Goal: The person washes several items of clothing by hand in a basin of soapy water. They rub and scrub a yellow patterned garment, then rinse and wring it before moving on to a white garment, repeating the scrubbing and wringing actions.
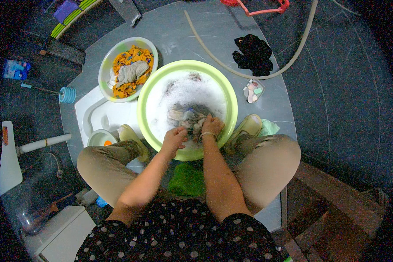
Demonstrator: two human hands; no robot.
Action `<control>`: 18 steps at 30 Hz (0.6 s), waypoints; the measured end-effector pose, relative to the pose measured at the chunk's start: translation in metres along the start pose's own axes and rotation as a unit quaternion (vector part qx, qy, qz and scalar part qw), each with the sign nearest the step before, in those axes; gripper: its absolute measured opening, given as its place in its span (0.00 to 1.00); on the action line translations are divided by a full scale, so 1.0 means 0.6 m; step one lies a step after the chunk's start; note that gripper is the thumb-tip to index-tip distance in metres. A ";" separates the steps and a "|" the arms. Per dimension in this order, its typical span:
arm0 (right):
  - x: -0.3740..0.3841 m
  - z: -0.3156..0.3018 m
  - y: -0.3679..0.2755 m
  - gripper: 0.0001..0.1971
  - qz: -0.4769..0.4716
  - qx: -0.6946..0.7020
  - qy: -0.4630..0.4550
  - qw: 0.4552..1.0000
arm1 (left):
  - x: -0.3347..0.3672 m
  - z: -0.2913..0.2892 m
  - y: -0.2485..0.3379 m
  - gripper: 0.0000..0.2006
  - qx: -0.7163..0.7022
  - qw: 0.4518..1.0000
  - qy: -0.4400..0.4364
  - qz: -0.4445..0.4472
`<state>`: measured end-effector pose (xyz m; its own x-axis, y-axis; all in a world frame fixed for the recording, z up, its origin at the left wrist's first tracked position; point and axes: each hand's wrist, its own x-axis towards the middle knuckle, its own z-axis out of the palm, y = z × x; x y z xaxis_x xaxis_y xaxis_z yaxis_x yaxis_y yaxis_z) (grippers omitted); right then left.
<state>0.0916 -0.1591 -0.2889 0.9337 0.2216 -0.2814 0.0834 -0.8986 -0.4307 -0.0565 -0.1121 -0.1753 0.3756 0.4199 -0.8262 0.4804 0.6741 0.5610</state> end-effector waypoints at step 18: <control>-0.247 -0.274 -0.190 0.12 -0.431 0.217 -0.214 0.849 | -0.053 -0.041 0.102 0.34 -0.488 0.819 -0.294 0.062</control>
<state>0.0011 -0.1520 -0.0570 0.3701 0.9275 0.0528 0.4493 -0.1290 -0.8840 -0.0583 -0.0691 -0.1160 0.8281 0.3502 -0.4378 -0.3458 0.9337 0.0928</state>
